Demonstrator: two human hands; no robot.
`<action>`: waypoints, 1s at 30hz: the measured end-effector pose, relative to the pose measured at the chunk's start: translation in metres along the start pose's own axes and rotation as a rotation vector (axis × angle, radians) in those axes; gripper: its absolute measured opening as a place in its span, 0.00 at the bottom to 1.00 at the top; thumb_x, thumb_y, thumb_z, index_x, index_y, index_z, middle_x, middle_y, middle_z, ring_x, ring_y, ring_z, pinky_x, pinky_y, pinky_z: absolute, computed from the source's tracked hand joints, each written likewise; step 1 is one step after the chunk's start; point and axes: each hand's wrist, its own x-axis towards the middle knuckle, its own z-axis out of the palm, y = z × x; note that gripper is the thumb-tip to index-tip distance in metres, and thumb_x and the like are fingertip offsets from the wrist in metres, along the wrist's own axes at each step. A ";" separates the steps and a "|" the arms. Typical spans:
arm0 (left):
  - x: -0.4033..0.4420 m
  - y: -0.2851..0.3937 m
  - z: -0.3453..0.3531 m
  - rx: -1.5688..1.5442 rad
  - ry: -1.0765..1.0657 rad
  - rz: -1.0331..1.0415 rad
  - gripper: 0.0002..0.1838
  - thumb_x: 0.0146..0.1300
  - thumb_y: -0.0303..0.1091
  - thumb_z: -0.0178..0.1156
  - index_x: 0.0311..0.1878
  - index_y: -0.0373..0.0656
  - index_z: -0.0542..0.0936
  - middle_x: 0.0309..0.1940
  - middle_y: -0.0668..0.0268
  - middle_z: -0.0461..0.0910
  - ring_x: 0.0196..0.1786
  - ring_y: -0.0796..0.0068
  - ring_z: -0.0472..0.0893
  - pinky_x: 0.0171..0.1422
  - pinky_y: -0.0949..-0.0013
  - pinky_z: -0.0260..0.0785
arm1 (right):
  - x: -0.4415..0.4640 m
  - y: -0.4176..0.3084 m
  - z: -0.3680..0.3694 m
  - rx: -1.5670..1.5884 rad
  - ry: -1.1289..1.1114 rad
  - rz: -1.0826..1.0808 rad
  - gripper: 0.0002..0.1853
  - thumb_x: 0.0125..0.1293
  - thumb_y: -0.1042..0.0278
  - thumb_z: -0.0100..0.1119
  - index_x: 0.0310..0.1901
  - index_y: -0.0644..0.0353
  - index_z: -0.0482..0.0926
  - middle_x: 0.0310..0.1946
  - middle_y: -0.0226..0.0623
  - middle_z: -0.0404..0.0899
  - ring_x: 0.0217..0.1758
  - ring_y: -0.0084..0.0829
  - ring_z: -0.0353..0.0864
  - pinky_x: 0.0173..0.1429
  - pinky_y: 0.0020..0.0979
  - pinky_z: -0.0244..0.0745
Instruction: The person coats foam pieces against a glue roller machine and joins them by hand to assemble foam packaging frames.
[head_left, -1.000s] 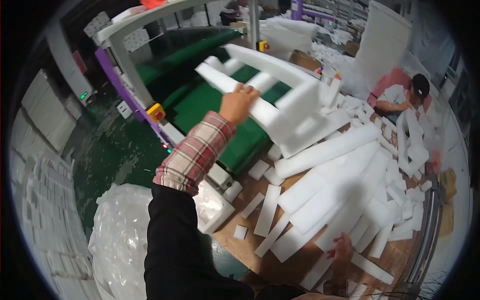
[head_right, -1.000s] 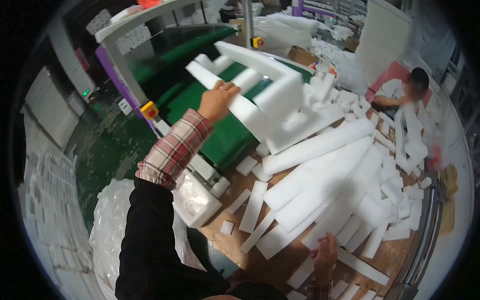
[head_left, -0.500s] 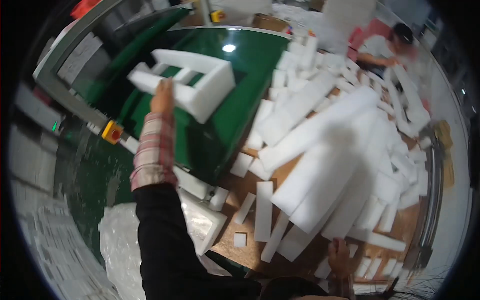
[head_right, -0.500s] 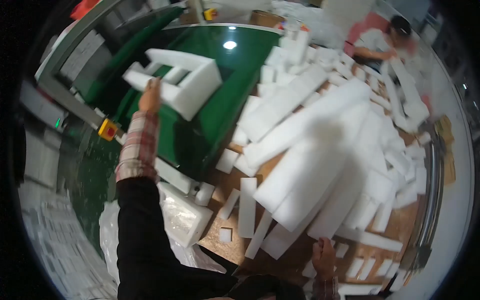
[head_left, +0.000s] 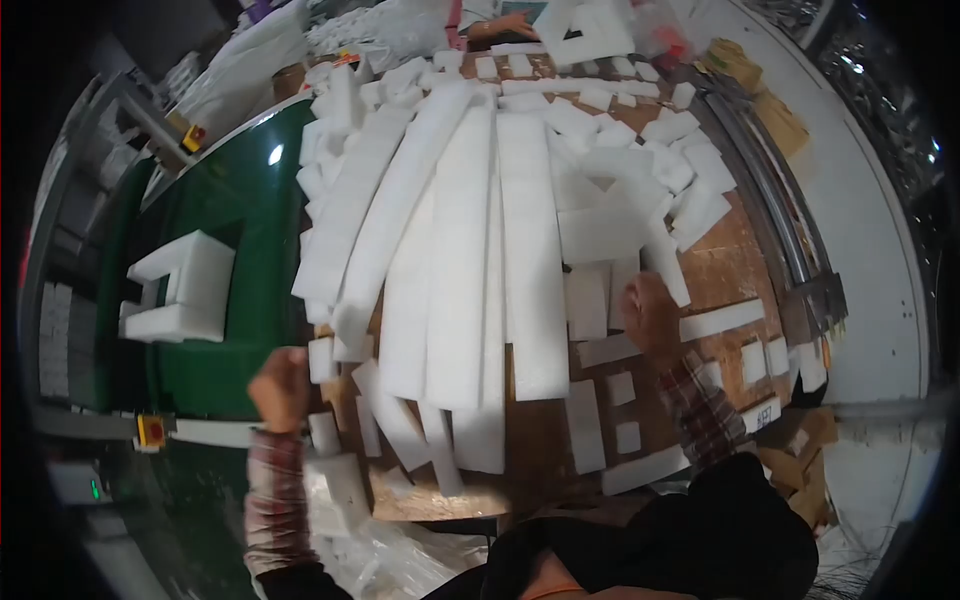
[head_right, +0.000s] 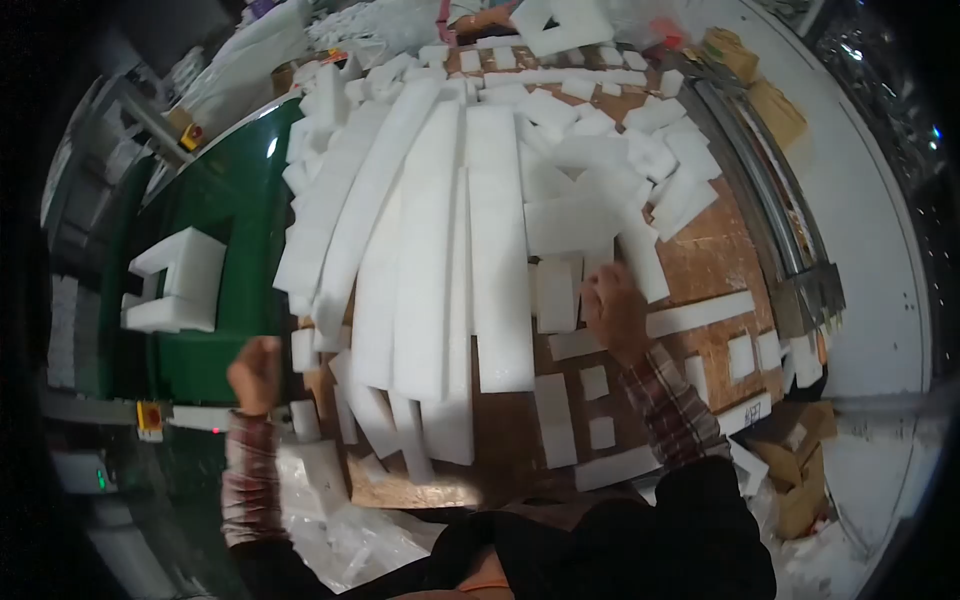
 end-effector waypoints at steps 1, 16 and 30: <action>-0.013 0.036 0.011 -0.090 -0.035 -0.028 0.12 0.56 0.32 0.62 0.44 0.42 0.78 0.28 0.64 0.80 0.26 0.65 0.76 0.34 0.65 0.70 | 0.014 0.003 -0.002 0.022 0.053 -0.058 0.05 0.55 0.72 0.56 0.33 0.62 0.72 0.30 0.38 0.71 0.31 0.38 0.71 0.35 0.34 0.68; -0.049 0.345 0.169 0.330 -0.269 -0.190 0.58 0.37 0.53 0.70 0.73 0.54 0.51 0.65 0.40 0.55 0.61 0.41 0.64 0.52 0.47 0.64 | 0.009 0.049 0.018 0.415 -0.151 -0.400 0.14 0.53 0.71 0.57 0.41 0.65 0.73 0.35 0.46 0.76 0.38 0.46 0.74 0.44 0.39 0.70; -0.116 0.282 0.039 -1.294 -0.240 -0.690 0.34 0.38 0.21 0.52 0.58 0.34 0.72 0.41 0.57 0.79 0.35 0.71 0.75 0.41 0.74 0.67 | 0.003 0.186 0.016 -0.016 0.105 -0.121 0.28 0.53 0.70 0.56 0.57 0.65 0.65 0.45 0.50 0.73 0.45 0.51 0.73 0.49 0.40 0.69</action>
